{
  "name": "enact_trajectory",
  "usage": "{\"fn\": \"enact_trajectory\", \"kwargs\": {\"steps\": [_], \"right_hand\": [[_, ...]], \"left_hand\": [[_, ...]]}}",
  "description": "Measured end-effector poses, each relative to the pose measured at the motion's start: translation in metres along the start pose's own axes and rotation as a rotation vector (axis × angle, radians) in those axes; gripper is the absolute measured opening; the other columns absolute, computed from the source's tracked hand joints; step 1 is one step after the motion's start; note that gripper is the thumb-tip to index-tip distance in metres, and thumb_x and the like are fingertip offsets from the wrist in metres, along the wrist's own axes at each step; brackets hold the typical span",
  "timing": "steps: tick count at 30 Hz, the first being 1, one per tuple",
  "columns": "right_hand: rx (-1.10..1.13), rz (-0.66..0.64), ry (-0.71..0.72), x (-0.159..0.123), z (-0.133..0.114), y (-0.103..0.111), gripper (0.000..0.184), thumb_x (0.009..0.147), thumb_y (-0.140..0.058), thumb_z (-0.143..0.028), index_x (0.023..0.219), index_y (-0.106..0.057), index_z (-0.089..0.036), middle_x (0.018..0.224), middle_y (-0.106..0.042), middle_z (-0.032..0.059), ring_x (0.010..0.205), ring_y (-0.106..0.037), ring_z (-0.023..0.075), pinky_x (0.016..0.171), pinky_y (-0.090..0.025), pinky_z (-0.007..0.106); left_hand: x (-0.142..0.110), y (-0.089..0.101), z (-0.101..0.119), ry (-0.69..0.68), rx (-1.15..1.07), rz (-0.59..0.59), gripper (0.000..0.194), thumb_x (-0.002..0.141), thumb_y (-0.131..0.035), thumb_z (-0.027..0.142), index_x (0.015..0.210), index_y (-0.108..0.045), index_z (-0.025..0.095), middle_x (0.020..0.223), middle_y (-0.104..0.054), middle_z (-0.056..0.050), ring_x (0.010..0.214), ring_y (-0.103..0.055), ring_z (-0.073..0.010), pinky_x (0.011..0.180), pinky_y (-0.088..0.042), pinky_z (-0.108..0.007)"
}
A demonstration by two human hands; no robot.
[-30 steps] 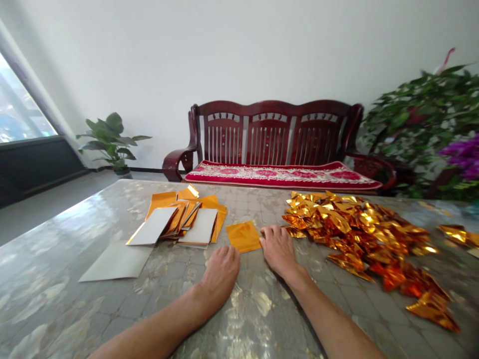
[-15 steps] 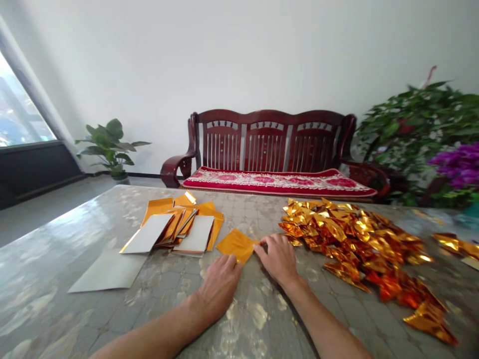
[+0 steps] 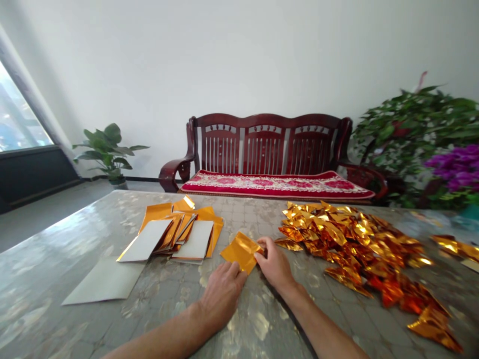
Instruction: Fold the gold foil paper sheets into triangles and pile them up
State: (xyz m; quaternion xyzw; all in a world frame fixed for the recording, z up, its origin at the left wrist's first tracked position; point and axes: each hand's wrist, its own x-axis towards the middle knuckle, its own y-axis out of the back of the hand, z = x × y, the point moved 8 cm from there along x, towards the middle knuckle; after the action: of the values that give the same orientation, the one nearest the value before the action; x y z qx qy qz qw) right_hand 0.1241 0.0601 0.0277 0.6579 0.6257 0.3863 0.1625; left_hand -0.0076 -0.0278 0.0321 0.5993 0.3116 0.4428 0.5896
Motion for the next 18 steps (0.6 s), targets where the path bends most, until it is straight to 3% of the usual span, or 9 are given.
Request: {"fn": "enact_trajectory", "kwargs": {"steps": [2, 4, 7, 10, 14, 18], "right_hand": [[0.111, 0.067, 0.026, 0.0, 0.0, 0.004, 0.035, 0.079, -0.055, -0.02, 0.115, -0.056, -0.022, 0.093, -0.069, 0.0026, 0.081, -0.065, 0.0185, 0.074, -0.049, 0.031], [0.151, 0.169, 0.129, -0.002, -0.007, 0.014, 0.039, 0.081, -0.053, -0.02, 0.12, -0.055, -0.02, 0.093, -0.069, 0.0042, 0.082, -0.066, 0.0192, 0.078, -0.051, 0.033], [0.094, 0.278, 0.364, -0.014, -0.031, 0.028, 0.038, 0.087, -0.048, -0.018, 0.125, -0.054, -0.02, 0.093, -0.068, 0.0058, 0.087, -0.065, 0.0198, 0.085, -0.051, 0.035], [0.003, 0.291, 0.623, -0.032, -0.058, 0.031, 0.037, 0.092, -0.044, -0.015, 0.128, -0.052, -0.02, 0.093, -0.069, 0.0065, 0.088, -0.064, 0.0193, 0.084, -0.05, 0.035], [-0.026, 0.265, 0.796, -0.048, -0.077, 0.029, 0.036, 0.096, -0.042, -0.015, 0.13, -0.049, -0.021, 0.102, -0.069, 0.0084, 0.092, -0.063, 0.0187, 0.084, -0.049, 0.034], [-0.042, 0.299, 0.758, -0.046, -0.078, 0.035, 0.028, 0.096, -0.045, -0.016, 0.122, -0.055, -0.02, 0.104, -0.068, 0.0092, 0.098, -0.061, 0.0188, 0.086, -0.047, 0.034]], "left_hand": [[0.001, 0.005, -0.004, 0.003, -0.083, 0.071, 0.023, 0.096, -0.043, 0.02, 0.111, -0.061, 0.025, 0.103, -0.061, -0.004, 0.093, -0.061, -0.0183, 0.084, -0.053, -0.032], [0.0, 0.017, -0.007, -0.02, -0.181, 0.219, 0.032, 0.098, -0.039, 0.02, 0.127, -0.053, 0.026, 0.117, -0.059, -0.006, 0.102, -0.061, -0.0168, 0.09, -0.052, -0.03], [-0.005, 0.035, -0.008, -0.118, -0.276, 0.459, 0.043, 0.098, -0.04, 0.018, 0.141, -0.039, 0.025, 0.137, -0.05, -0.01, 0.125, -0.052, -0.0181, 0.105, -0.046, -0.031], [-0.004, 0.041, -0.007, -0.184, -0.355, 0.546, 0.049, 0.097, -0.044, 0.017, 0.144, -0.034, 0.024, 0.144, -0.045, -0.012, 0.131, -0.048, -0.019, 0.107, -0.045, -0.032], [0.005, 0.039, -0.013, -0.128, -0.505, 0.544, 0.042, 0.094, -0.048, 0.015, 0.135, -0.044, 0.023, 0.122, -0.06, -0.009, 0.114, -0.058, -0.0171, 0.098, -0.05, -0.031], [0.009, 0.039, -0.028, -0.048, -0.636, 0.624, 0.02, 0.091, -0.047, 0.011, 0.102, -0.061, 0.02, 0.093, -0.063, -0.004, 0.091, -0.061, -0.0146, 0.084, -0.051, -0.027]]}}
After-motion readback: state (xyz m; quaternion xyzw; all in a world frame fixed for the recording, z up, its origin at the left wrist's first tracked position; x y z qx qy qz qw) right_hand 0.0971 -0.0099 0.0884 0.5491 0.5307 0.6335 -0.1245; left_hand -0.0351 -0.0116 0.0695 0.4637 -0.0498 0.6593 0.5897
